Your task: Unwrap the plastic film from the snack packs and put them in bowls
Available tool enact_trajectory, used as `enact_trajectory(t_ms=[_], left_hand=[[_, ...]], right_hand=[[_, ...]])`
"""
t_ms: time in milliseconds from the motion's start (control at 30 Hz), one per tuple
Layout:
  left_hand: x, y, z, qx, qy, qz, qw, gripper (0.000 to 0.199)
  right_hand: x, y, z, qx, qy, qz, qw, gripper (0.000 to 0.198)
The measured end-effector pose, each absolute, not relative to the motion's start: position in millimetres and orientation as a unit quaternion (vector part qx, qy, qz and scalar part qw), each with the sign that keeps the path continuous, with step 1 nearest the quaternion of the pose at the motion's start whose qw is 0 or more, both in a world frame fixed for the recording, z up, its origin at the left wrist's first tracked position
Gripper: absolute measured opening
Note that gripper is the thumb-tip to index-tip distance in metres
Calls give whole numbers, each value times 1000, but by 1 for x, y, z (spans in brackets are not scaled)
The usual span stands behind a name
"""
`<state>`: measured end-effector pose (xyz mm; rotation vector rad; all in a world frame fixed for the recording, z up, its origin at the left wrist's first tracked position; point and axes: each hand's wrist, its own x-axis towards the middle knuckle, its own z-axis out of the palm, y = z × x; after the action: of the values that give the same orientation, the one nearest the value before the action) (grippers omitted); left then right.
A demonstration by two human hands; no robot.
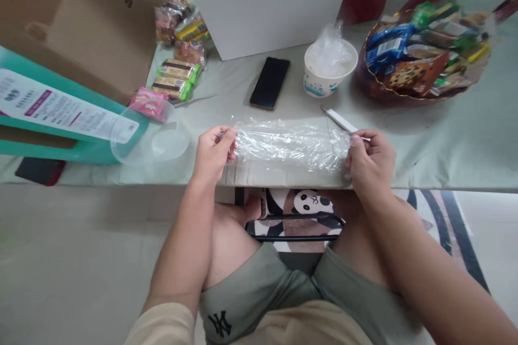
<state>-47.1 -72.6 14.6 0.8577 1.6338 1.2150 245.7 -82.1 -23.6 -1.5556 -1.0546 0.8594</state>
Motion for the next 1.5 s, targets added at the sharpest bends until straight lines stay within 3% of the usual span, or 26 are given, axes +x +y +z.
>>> enact_trajectory(t_ms=[167, 367, 500, 567, 600, 667, 733, 800, 900, 967, 1067, 1167, 1267, 1400, 1500], left_hand=[[-52, -65, 14, 360, 678, 479, 426, 22], [-55, -62, 1, 443, 715, 394, 370, 25], [-55, -57, -6, 505, 742, 325, 297, 26], [-56, -59, -2, 522, 754, 299, 266, 14], [-55, -63, 1, 527, 755, 304, 245, 12], [-48, -75, 10, 545, 742, 347, 182, 31], [-35, -90, 17, 595, 701, 382, 92, 28], [-19, -102, 21, 692, 617, 356, 115, 18], [-5, -105, 17, 763, 553, 280, 183, 7], [-11, -97, 12, 739, 571, 306, 185, 13], [-36, -83, 6, 677, 608, 375, 174, 15], [-59, -76, 2, 630, 628, 401, 220, 13], [-58, -80, 2, 692, 562, 370, 260, 13], [-31, -95, 5, 828, 396, 257, 303, 52], [-10, -106, -2, 870, 363, 181, 280, 83]], right_hand=[[246, -81, -19, -682, -431, 342, 482, 16], [252, -83, -23, -717, -527, 215, 402, 16], [258, -84, -31, -743, -568, 156, 317, 28], [259, -86, -34, -747, -598, 111, 269, 37], [259, -88, -34, -738, -614, 80, 269, 39], [256, -94, -32, -689, -648, 7, 324, 39], [247, -103, -29, -588, -707, -33, 392, 36], [232, -114, -27, -472, -791, -8, 388, 38], [206, -128, -29, -396, -878, 65, 260, 50], [195, -133, -32, -404, -891, 66, 195, 52], [193, -134, -35, -413, -894, 45, 167, 43], [202, -134, -36, -384, -899, 62, 203, 22], [215, -133, -35, -353, -879, 126, 294, 22], [236, -126, -32, -356, -750, 314, 460, 15], [251, -120, -29, -378, -602, 465, 528, 13]])
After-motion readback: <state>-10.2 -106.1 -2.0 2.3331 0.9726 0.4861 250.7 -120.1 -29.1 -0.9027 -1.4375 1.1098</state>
